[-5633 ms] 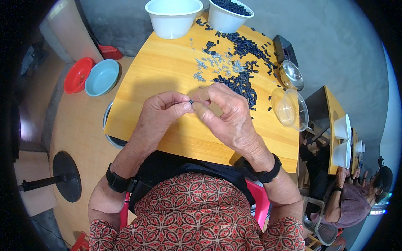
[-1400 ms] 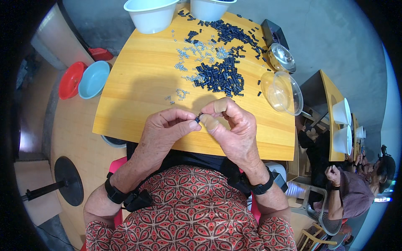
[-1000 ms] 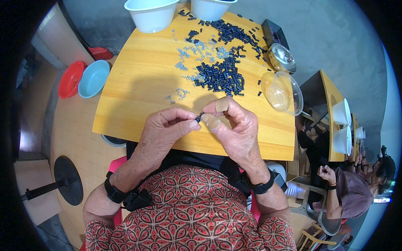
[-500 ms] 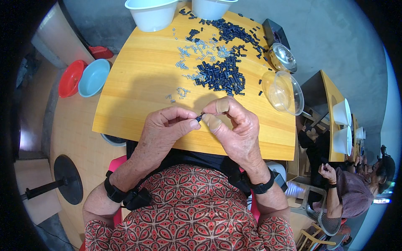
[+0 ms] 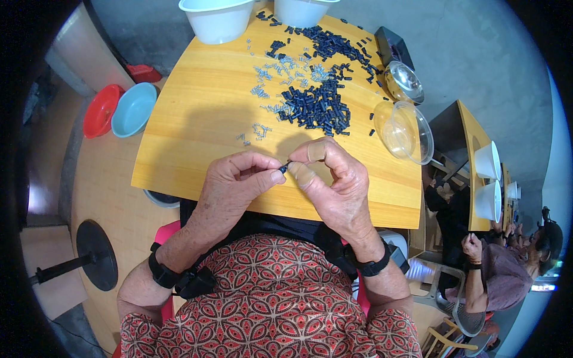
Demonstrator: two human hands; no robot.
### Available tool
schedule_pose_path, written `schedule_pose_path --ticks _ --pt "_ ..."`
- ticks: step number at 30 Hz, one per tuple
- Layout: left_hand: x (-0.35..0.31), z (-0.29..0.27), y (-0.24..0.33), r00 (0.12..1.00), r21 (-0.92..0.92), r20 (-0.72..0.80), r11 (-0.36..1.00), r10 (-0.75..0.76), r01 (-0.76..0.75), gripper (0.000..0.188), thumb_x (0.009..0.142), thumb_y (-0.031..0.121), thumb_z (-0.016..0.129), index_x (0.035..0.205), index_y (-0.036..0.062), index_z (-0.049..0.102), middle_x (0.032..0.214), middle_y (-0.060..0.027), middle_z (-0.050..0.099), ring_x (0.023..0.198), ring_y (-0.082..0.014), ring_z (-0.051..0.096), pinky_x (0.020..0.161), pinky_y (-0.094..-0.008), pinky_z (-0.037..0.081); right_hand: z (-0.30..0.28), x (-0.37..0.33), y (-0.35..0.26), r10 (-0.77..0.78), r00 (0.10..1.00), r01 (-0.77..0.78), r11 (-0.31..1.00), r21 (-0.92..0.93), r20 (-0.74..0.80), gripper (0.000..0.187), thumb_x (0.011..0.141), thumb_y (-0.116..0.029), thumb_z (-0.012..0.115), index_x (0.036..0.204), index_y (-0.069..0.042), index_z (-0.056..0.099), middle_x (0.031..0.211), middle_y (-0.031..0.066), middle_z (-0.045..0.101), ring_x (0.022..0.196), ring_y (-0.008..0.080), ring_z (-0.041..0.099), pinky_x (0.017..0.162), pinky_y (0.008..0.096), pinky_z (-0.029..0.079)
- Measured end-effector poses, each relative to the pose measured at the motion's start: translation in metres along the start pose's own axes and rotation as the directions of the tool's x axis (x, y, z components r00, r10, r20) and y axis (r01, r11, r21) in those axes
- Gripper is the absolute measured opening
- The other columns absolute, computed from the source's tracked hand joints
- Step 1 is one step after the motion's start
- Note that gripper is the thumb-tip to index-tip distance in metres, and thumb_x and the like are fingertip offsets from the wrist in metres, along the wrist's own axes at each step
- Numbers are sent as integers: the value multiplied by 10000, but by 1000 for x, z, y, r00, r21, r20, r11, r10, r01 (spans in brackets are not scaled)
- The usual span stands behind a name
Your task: Assembling small plastic and rubber components at a workspace.
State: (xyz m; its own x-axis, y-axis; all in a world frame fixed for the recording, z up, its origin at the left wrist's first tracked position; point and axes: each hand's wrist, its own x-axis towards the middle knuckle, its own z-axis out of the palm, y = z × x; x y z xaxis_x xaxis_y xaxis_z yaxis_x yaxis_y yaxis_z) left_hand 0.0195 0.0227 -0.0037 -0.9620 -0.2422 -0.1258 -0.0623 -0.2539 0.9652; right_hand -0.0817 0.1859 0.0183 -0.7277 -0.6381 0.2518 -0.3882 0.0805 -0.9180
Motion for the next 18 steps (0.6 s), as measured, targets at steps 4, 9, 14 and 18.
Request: schedule_pose_path --ticks 4,9,14,18 --pt "0 0 -1 1000 1 7 1000 -6 6 141 915 92 726 1022 -1 719 937 6 699 882 -56 595 814 -223 480 -1 1 3 -44 999 45 997 -69 22 95 860 36 688 934 -12 652 939 51 674 888 126 628 811 274 501" --pt "1 0 1 1000 14 13 1000 2 -2 142 917 92 724 1022 -3 717 937 3 700 884 -56 595 816 -223 480 0 1 2 5 1000 -5 1000 22 3 97 856 37 693 929 -10 649 935 61 674 881 142 634 809 276 501" --pt "1 0 -3 1000 9 9 1000 -12 12 133 921 90 720 1015 -4 713 928 5 696 883 -56 597 820 -224 483 -1 0 3 -19 1000 20 999 -51 24 102 852 39 697 928 -15 654 936 68 675 874 150 640 801 278 504" --pt "0 1 -5 1000 31 5 999 10 -10 125 918 83 719 1010 0 703 924 8 688 879 -55 598 819 -227 485 2 -2 3 -60 998 61 994 -93 21 101 848 26 702 929 -18 660 939 81 679 865 173 651 785 291 512"
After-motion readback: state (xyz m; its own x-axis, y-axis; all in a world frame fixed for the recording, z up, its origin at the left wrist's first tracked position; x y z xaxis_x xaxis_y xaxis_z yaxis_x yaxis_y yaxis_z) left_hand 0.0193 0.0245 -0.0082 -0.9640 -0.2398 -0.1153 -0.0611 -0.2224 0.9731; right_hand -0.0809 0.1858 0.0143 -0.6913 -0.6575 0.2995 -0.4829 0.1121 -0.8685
